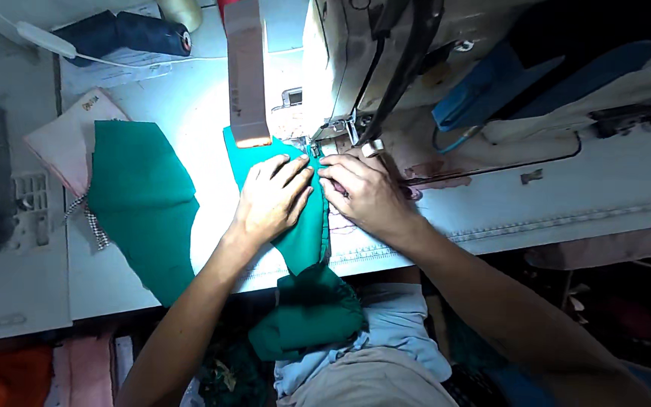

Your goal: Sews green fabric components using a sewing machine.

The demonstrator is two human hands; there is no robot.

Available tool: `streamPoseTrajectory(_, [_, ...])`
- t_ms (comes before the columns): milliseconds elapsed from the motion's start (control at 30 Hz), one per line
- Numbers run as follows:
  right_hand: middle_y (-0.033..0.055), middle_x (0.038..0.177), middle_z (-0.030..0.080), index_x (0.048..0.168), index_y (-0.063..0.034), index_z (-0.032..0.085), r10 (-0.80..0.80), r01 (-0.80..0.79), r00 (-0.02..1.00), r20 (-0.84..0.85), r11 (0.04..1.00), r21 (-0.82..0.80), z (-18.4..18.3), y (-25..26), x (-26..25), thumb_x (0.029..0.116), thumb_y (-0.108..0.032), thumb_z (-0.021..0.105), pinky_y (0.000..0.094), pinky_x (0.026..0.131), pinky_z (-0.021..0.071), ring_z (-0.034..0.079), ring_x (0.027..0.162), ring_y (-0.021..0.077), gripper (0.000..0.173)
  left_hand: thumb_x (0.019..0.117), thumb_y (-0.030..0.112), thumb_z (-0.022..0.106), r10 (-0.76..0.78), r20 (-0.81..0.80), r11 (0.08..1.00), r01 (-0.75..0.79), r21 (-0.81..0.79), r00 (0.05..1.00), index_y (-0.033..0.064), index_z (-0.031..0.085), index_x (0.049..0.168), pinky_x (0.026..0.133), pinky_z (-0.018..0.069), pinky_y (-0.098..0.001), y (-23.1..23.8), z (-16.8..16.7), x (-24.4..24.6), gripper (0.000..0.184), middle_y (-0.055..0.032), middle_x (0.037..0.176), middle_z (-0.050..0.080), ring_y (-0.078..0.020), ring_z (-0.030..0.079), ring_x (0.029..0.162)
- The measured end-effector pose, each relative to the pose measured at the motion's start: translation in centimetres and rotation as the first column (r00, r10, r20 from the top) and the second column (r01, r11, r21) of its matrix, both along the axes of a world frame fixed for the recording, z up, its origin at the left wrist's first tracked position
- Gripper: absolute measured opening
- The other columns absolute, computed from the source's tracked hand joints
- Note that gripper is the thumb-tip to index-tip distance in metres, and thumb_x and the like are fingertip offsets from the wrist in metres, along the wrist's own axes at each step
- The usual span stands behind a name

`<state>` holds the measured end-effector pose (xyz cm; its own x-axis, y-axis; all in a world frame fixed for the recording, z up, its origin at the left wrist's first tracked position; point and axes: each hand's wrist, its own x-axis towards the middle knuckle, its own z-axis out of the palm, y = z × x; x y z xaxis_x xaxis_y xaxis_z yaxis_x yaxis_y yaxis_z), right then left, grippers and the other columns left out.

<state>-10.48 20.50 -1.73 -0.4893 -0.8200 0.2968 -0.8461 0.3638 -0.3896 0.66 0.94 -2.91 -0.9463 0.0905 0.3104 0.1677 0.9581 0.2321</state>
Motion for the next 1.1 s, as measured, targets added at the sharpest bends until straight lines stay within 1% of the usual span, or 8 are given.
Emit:
streamPoseTrajectory(167, [0.0031, 0.135, 0.067, 0.117, -0.0132, 0.075, -0.002, 0.013, 0.994, -0.111, 0.995, 0.096, -0.1, 0.3, -0.1, 0.1047, -0.028, 0.053, 0.0541, 0.104, 0.0417, 0.058, 0.126, 0.032, 0.03, 0.1071, 0.039, 0.041, -0.025, 0.051, 0.984, 0.033, -0.175, 0.998, 0.0218, 0.064, 0.14, 0.106, 0.0419, -0.0481, -1.0, 0.8, -0.3, 0.044, 0.0004, 0.144, 0.062, -0.0277, 0.055, 0.134])
streamPoseTrajectory(233, [0.0026, 0.134, 0.068, 0.118, -0.0149, 0.075, 0.003, 0.012, 0.991, -0.131, 0.994, 0.112, 0.0, 0.3, -0.2, 0.1051, -0.029, 0.053, 0.0566, 0.105, 0.04, 0.059, 0.125, 0.0322, 0.03, 0.1074, 0.039, 0.041, -0.075, 0.07, 0.976, 0.088, -0.199, 0.995, 0.0183, 0.064, 0.139, 0.111, 0.0382, -0.0484, -1.3, 1.2, -0.5, 0.044, -0.0017, 0.146, 0.061, -0.0291, 0.05, 0.141])
streamPoseTrajectory(300, [0.003, 0.134, 0.068, 0.12, -0.0155, 0.074, 0.011, 0.007, 0.991, -0.134, 0.992, 0.13, 0.1, 0.4, -0.2, 0.1054, -0.03, 0.052, 0.0583, 0.105, 0.0386, 0.059, 0.125, 0.0327, 0.03, 0.1078, 0.031, 0.044, -0.181, 0.097, 0.974, 0.192, -0.123, 0.979, 0.0128, 0.063, 0.141, 0.117, 0.0362, -0.0464, -2.0, 1.3, -0.8, 0.042, -0.0063, 0.148, 0.059, -0.0305, 0.047, 0.143])
streamPoseTrajectory(367, [0.0023, 0.135, 0.068, 0.121, -0.0165, 0.074, 0.006, 0.015, 0.99, -0.143, 0.99, 0.143, 0.2, 0.4, -0.2, 0.1055, -0.031, 0.051, 0.0585, 0.106, 0.0377, 0.059, 0.126, 0.0318, 0.031, 0.1077, 0.028, 0.045, -0.229, 0.111, 0.97, 0.237, -0.056, 0.967, 0.0121, 0.063, 0.141, 0.116, 0.039, -0.0448, -2.5, 1.4, -1.1, 0.041, -0.0077, 0.146, 0.06, -0.03, 0.051, 0.14])
streamPoseTrajectory(633, [0.0011, 0.14, 0.065, 0.131, -0.019, 0.071, -0.007, 0.03, 0.992, -0.126, 0.983, 0.182, -0.1, 0.1, -0.6, 0.107, -0.034, 0.048, 0.0618, 0.106, 0.037, 0.058, 0.128, 0.0313, 0.037, 0.1082, 0.033, 0.041, -0.148, 0.11, 0.986, 0.156, -0.065, 0.983, 0.016, 0.063, 0.141, 0.117, 0.0357, -0.0472, -2.6, 1.3, -1.4, 0.043, -0.002, 0.147, 0.06, -0.0261, 0.051, 0.141])
streamPoseTrajectory(733, [-0.0028, 0.141, 0.065, 0.13, -0.0235, 0.072, -0.029, 0.053, 0.987, -0.157, 0.986, 0.155, -0.5, 0.0, -0.7, 0.1076, -0.037, 0.046, 0.0608, 0.11, 0.0336, 0.058, 0.129, 0.0278, 0.037, 0.1082, 0.033, 0.04, -0.154, 0.097, 0.985, 0.161, -0.066, 0.983, 0.0164, 0.063, 0.141, 0.117, 0.0361, -0.0467, -2.8, 1.2, -1.5, 0.043, -0.0012, 0.147, 0.06, -0.0256, 0.051, 0.141])
streamPoseTrajectory(833, [-0.0021, 0.14, 0.065, 0.132, -0.024, 0.071, -0.039, 0.065, 0.987, -0.158, 0.985, 0.16, -0.2, 0.2, -0.5, 0.1071, -0.037, 0.048, 0.0641, 0.112, 0.0288, 0.057, 0.13, 0.0301, 0.036, 0.1089, 0.034, 0.038, -0.141, 0.113, 0.986, 0.15, -0.072, 0.983, 0.0174, 0.061, 0.143, 0.117, 0.0362, -0.0475, -2.6, 1.2, -1.5, 0.044, -0.0006, 0.149, 0.059, -0.0259, 0.049, 0.143])
streamPoseTrajectory(1100, [-0.003, 0.14, 0.065, 0.13, -0.0242, 0.071, -0.023, 0.052, 0.986, -0.168, 0.984, 0.171, 0.1, -0.2, -1.0, 0.1074, -0.037, 0.045, 0.0652, 0.109, 0.0316, 0.059, 0.128, 0.0287, 0.037, 0.1089, 0.033, 0.039, -0.111, 0.123, 0.99, 0.12, -0.071, 0.986, 0.018, 0.062, 0.143, 0.116, 0.038, -0.047, -2.4, 1.3, -1.4, 0.043, -0.0005, 0.149, 0.059, -0.0255, 0.048, 0.144])
